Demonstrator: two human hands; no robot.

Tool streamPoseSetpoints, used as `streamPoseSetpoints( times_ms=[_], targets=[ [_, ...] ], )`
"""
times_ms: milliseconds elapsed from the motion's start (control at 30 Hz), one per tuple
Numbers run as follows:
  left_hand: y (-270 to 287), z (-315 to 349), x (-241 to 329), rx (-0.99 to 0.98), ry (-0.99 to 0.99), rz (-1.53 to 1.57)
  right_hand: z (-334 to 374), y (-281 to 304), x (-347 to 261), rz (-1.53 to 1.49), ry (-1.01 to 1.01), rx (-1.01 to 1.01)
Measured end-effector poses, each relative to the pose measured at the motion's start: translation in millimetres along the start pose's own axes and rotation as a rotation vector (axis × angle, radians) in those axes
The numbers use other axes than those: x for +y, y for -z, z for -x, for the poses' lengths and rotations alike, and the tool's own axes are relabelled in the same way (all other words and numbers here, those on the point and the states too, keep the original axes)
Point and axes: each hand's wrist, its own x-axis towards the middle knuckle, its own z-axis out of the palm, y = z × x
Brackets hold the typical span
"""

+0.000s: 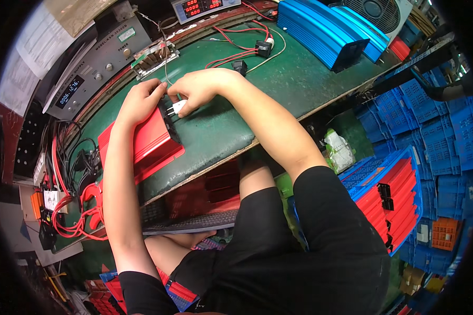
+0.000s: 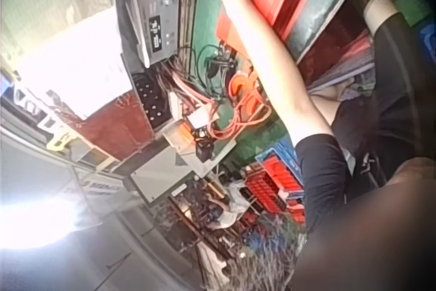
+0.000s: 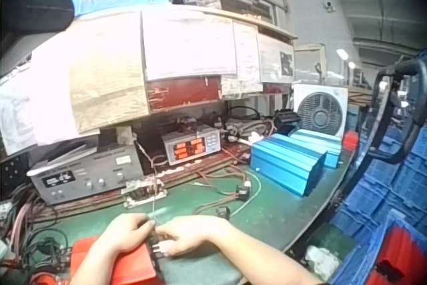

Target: Testing red electronic units by connecting them to power leads and monitoring the output on a digital display.

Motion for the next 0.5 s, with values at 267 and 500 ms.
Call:
streamPoseSetpoints(
  times_ms=[267,500],
  targets=[
    [0.8,-0.6,2.1,-0.009,0.009,-0.028,1.3,-0.1,0.8,-0.006,-0.007,0.003],
    [0.9,-0.1,-0.4,-0.019,-0.012,-0.009,1.8,4.8,4.9,-0.056,-0.042,-0.068]
  ],
)
